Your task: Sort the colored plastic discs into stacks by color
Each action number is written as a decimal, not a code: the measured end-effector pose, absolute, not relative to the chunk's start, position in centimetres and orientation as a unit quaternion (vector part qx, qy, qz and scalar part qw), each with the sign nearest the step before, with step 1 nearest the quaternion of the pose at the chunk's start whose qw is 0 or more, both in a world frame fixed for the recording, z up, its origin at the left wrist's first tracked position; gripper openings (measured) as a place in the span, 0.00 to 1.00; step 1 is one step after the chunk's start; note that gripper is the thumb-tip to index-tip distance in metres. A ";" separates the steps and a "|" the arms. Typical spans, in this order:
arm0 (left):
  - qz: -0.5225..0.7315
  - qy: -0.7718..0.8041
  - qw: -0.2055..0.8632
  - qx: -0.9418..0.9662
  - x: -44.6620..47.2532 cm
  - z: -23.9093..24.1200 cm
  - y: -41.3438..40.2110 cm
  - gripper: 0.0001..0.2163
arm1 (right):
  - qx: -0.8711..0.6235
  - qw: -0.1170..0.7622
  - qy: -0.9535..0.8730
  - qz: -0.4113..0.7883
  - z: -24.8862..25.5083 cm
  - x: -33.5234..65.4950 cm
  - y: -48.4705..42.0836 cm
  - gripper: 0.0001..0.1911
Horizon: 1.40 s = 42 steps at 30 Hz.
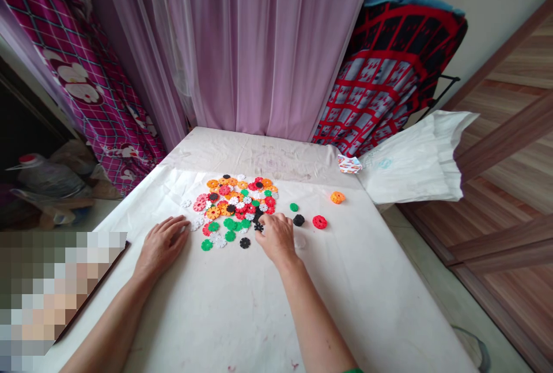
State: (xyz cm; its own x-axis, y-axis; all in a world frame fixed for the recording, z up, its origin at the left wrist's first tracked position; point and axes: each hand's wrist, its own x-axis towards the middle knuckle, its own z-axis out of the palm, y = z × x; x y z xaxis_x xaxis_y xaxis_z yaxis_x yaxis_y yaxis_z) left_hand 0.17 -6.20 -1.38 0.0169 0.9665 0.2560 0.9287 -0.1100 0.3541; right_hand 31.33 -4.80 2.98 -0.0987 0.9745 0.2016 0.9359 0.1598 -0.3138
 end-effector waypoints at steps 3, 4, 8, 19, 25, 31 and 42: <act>0.222 0.664 0.041 0.712 0.1 -1.5 -6.2 0.18 | -0.699 0.226 -0.679 0.011 3.7 35.4 -4.0 0.08; 0.222 0.664 0.040 0.713 0.0 -1.5 -6.1 0.18 | -0.717 0.226 -0.660 0.001 3.9 37.0 -3.7 0.07; 0.224 0.664 0.032 0.713 0.0 -1.6 -6.0 0.18 | -0.745 0.194 -0.638 -0.004 3.9 41.3 -3.2 0.08; 0.214 0.668 0.034 0.712 0.0 -1.6 -5.9 0.19 | -0.729 0.170 -0.663 -0.007 2.9 41.6 -2.8 0.08; 0.219 0.665 0.036 0.713 0.0 -1.5 -5.9 0.19 | -0.696 0.217 -0.684 -0.008 4.3 39.6 -4.3 0.06; 0.221 0.665 0.039 0.712 0.2 -1.3 -6.1 0.18 | -0.585 0.195 -0.780 0.104 3.8 31.2 -7.1 0.07; 0.224 0.664 0.044 0.712 0.1 -1.4 -6.2 0.18 | -0.613 0.167 -0.765 0.110 2.6 29.0 -7.8 0.11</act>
State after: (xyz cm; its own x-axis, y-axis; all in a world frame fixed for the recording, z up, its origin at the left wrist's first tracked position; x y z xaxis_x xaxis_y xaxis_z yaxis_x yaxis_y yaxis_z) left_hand 0.14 -6.17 -1.36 0.0191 0.9651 0.2611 0.9260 -0.1156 0.3594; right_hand 28.99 -7.76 2.62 -0.1931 0.9737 0.1212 0.9002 0.2249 -0.3730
